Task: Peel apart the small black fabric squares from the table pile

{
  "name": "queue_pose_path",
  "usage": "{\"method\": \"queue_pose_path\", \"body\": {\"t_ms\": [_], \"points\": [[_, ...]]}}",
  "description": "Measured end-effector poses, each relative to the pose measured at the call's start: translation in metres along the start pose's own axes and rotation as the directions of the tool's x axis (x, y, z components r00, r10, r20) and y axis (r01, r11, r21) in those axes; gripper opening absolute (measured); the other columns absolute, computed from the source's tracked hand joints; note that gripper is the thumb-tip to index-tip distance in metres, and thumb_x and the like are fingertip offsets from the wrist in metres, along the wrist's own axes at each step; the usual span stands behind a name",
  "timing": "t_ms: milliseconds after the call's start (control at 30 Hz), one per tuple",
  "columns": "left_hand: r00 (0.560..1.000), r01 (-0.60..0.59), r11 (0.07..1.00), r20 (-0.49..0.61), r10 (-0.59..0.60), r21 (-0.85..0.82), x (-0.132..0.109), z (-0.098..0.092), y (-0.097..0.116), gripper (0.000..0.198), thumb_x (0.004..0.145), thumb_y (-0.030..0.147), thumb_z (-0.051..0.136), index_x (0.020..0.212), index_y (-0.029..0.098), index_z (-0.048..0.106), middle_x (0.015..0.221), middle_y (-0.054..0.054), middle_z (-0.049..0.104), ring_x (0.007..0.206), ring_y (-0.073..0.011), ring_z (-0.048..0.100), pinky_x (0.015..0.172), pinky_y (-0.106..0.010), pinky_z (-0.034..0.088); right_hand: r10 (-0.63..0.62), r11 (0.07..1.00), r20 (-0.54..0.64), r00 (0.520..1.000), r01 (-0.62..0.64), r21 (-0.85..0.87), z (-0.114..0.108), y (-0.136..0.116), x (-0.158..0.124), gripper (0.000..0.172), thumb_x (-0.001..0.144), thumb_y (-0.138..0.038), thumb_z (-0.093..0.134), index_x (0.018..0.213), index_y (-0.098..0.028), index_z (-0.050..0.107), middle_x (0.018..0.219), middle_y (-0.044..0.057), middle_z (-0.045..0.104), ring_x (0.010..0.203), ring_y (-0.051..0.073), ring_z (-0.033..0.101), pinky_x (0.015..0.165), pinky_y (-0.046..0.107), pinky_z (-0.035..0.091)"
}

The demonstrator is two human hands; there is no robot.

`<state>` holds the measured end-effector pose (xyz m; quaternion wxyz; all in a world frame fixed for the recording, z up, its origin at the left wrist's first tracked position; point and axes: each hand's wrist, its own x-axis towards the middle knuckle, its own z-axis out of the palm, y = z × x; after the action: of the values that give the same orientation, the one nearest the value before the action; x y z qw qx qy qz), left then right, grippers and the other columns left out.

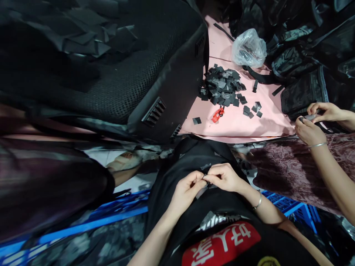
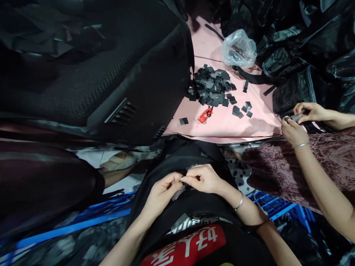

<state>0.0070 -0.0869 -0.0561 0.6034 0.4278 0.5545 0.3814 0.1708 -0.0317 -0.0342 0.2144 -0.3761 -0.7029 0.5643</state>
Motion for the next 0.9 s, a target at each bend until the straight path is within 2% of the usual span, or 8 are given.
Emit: {"method": "queue_pose_path", "body": {"t_ms": [167,267,400,500,567,633,800,900], "points": [[0.998,-0.052,0.998,0.028,0.051,0.043,-0.003,0.002,0.007,0.032,0.076,0.044,0.056,0.059,0.017,0.058,0.052,0.002,0.044,0.051,-0.0115,0.038,0.049,-0.024,0.032,0.024,0.988,0.125,0.992,-0.043,0.146,0.002,-0.003,0.0,0.05,0.086,-0.054,0.044,0.052,-0.017,0.046,0.051,-0.001,0.044,0.05,0.01,0.038,0.053,0.024,0.032],[0.989,-0.085,0.993,-0.113,0.094,0.086,-0.007,0.007,0.014,0.033,0.079,0.045,0.052,0.061,0.018,0.061,0.054,0.0,0.05,0.052,-0.0136,0.043,0.051,-0.025,0.036,0.088,0.976,0.026,0.996,-0.091,0.199,0.009,-0.006,0.0,0.053,0.086,-0.06,0.039,0.053,-0.018,0.043,0.052,-0.001,0.042,0.05,0.01,0.035,0.051,0.024,0.031],[0.922,-0.161,0.965,-0.318,0.221,0.205,-0.013,0.014,0.021,0.026,0.079,0.038,0.054,0.064,0.019,0.061,0.059,-0.002,0.057,0.055,-0.0149,0.049,0.056,-0.027,0.04,0.045,0.999,-0.158,0.986,-0.042,0.02,0.016,-0.016,-0.002,0.05,0.088,-0.05,0.042,0.05,-0.018,0.036,0.052,-0.001,0.036,0.053,0.011,0.033,0.055,0.027,0.03],[0.945,-0.104,0.994,-0.315,0.091,-0.026,-0.018,0.018,0.022,0.029,0.079,0.041,0.054,0.059,0.02,0.055,0.051,0.001,0.046,0.046,-0.0124,0.041,0.046,-0.026,0.036,0.103,0.979,-0.149,0.984,-0.073,0.192,0.023,-0.018,-0.004,0.05,0.086,-0.054,0.044,0.051,-0.019,0.036,0.052,-0.001,0.036,0.051,0.01,0.031,0.052,0.027,0.028],[0.971,-0.016,0.953,-0.232,-0.057,-0.302,-0.019,0.021,0.023,0.032,0.078,0.045,0.056,0.058,0.021,0.049,0.046,0.005,0.036,0.039,-0.0092,0.029,0.038,-0.024,0.027,0.181,0.891,-0.087,0.98,-0.126,0.436,0.03,-0.014,-0.004,0.051,0.082,-0.061,0.046,0.053,-0.019,0.037,0.05,-0.002,0.035,0.047,0.009,0.028,0.047,0.026,0.025],[0.975,0.011,0.89,-0.194,-0.111,-0.455,-0.019,0.025,0.024,0.033,0.077,0.046,0.058,0.059,0.021,0.047,0.046,0.006,0.03,0.036,-0.0073,0.023,0.035,-0.023,0.021,0.234,0.79,-0.074,0.969,-0.145,0.595,0.038,-0.01,-0.002,0.053,0.077,-0.063,0.052,0.052,-0.02,0.036,0.049,-0.003,0.031,0.044,0.008,0.024,0.045,0.025,0.022],[0.946,-0.098,0.915,-0.323,-0.037,-0.391,-0.012,0.031,0.027,0.031,0.081,0.044,0.055,0.063,0.02,0.049,0.048,0.005,0.037,0.04,-0.0088,0.033,0.037,-0.023,0.026,0.357,0.71,-0.217,0.908,-0.114,0.695,0.047,-0.006,0.005,0.051,0.072,-0.062,0.059,0.055,-0.02,0.035,0.05,-0.004,0.029,0.044,0.008,0.023,0.043,0.024,0.019],[0.935,-0.132,0.959,-0.353,0.036,-0.252,-0.008,0.027,0.023,0.031,0.084,0.043,0.051,0.064,0.02,0.051,0.049,0.004,0.044,0.042,-0.0103,0.039,0.041,-0.024,0.032,0.303,0.797,-0.275,0.912,-0.084,0.599,0.042,-0.007,0.007,0.048,0.078,-0.061,0.052,0.056,-0.02,0.04,0.05,-0.002,0.033,0.044,0.009,0.027,0.044,0.025,0.024]]}}
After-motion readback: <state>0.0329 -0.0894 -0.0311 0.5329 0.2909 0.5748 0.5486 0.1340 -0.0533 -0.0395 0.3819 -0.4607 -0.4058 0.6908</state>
